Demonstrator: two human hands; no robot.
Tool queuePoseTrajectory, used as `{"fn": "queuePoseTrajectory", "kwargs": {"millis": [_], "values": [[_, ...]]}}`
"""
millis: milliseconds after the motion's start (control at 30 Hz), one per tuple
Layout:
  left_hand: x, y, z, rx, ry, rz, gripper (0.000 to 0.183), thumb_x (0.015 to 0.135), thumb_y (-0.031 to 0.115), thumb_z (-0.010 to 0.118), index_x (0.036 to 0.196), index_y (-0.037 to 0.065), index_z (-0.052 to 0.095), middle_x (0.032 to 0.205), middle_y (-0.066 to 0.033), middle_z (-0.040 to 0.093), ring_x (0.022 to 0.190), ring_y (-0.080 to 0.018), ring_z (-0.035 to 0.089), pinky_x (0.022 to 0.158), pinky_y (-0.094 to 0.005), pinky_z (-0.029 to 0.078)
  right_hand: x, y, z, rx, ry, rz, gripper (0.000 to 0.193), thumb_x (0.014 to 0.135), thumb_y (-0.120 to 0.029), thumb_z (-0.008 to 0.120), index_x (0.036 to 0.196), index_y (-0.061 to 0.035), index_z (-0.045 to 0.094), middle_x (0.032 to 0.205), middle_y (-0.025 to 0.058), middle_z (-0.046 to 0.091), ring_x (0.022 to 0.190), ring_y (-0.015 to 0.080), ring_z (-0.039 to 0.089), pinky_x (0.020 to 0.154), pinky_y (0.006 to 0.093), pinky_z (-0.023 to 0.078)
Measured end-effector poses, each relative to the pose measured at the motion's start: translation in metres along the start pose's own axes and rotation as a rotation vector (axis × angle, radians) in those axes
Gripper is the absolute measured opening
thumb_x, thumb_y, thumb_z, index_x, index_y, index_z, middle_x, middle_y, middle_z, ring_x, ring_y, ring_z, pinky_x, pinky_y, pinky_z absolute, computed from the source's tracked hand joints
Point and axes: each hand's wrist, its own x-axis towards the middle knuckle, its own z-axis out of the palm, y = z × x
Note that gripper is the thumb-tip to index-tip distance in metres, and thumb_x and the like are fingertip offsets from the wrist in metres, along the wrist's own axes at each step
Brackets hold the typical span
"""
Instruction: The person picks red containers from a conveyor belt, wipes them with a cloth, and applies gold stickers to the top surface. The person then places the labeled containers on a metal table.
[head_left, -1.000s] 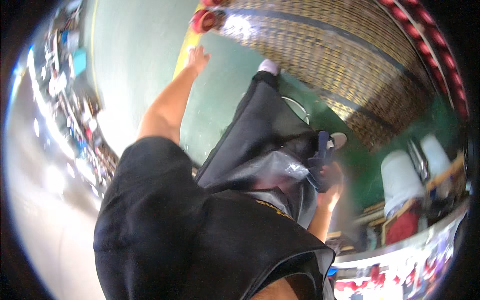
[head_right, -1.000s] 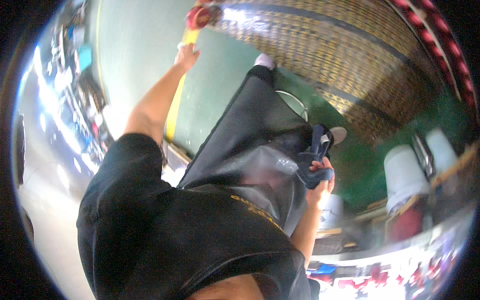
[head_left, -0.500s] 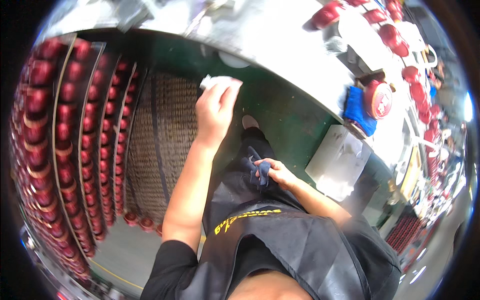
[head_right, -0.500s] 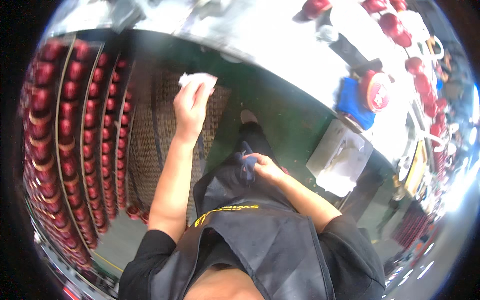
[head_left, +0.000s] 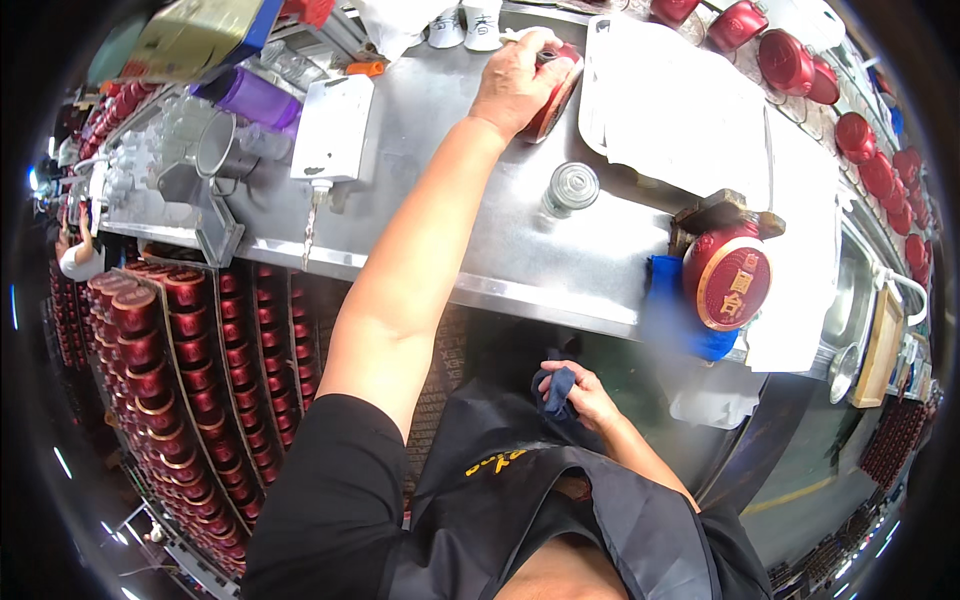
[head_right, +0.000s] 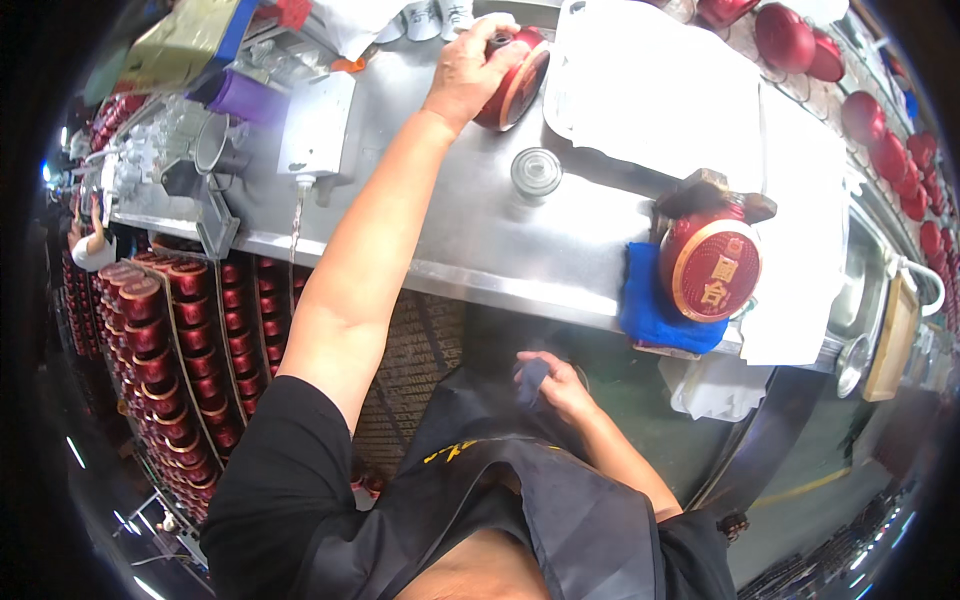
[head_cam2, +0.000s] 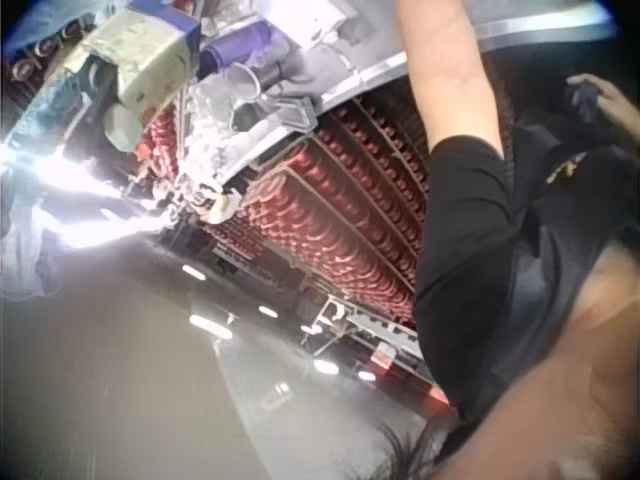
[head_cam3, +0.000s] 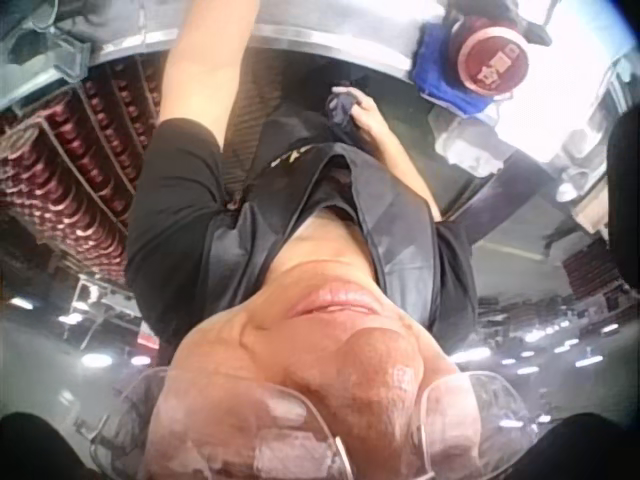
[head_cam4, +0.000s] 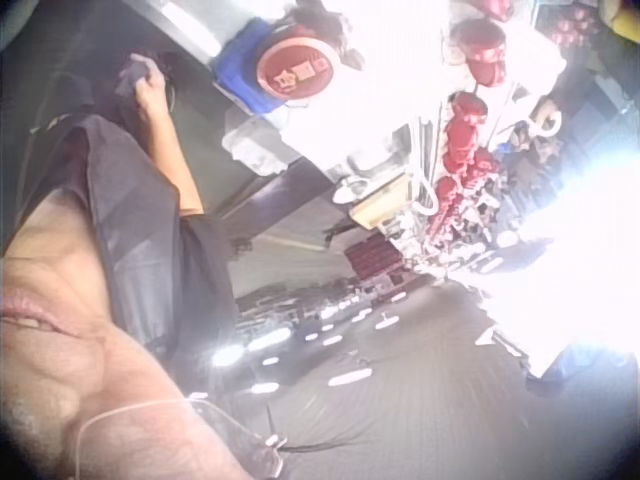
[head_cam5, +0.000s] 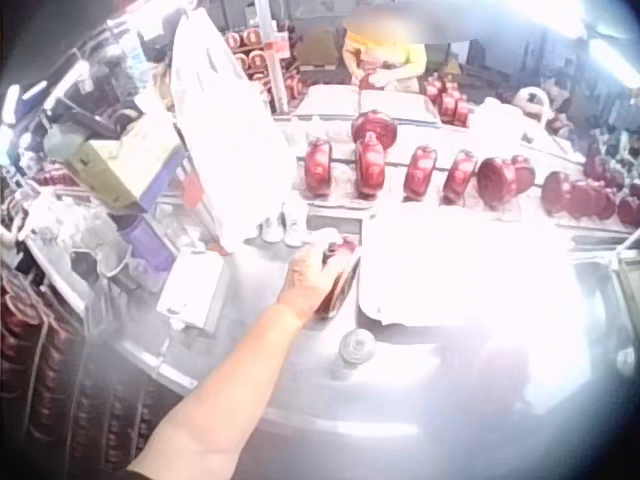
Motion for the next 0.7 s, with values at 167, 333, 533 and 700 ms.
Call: {"fn": "queuePoseTrajectory", "kwargs": {"millis": [167,333,533,700], "values": [[-0.016,-0.001,-0.020,-0.167,0.136,-0.135,0.020,0.091,0.019,0.071,0.101,0.002,0.067,0.089,-0.0131,0.072,0.081,-0.0175,0.067,0.075,-0.0314,0.053,0.009,-0.023,0.007,0.025,-0.050,-0.077,0.039,0.097,-0.016,0.062,0.134,-0.0036,0.055,0.103,0.0091,0.067,0.090,0.0161,0.065,0.082,0.0295,0.053],[-0.081,0.025,-0.092,-0.736,0.411,-0.301,0.022,0.101,0.018,0.062,0.113,-0.001,0.062,0.106,-0.0038,0.065,0.096,-0.0096,0.059,0.089,-0.0253,0.048,0.015,-0.059,0.043,0.156,-0.189,-0.277,0.055,0.097,-0.023,0.065,0.144,-0.0040,0.045,0.115,0.0115,0.065,0.102,0.0192,0.063,0.089,0.0340,0.052],[-0.193,0.095,-0.162,-0.805,0.574,-0.408,0.027,0.101,0.021,0.062,0.116,-0.002,0.061,0.103,-0.0027,0.065,0.092,-0.0065,0.058,0.088,-0.0224,0.047,0.048,-0.090,0.121,0.207,-0.132,-0.541,0.081,0.095,-0.030,0.068,0.157,-0.0092,0.021,0.140,0.0189,0.049,0.119,0.0237,0.058,0.102,0.0399,0.049],[-0.287,0.134,-0.197,-0.696,0.629,-0.443,0.029,0.100,0.020,0.064,0.118,-0.002,0.061,0.131,-0.0124,0.062,0.106,-0.0114,0.057,0.099,-0.0263,0.043,0.063,-0.060,0.169,0.105,-0.047,-0.524,0.065,0.096,-0.025,0.064,0.151,-0.0043,0.035,0.139,0.0112,0.054,0.125,0.0199,0.055,0.105,0.0359,0.046]]}}
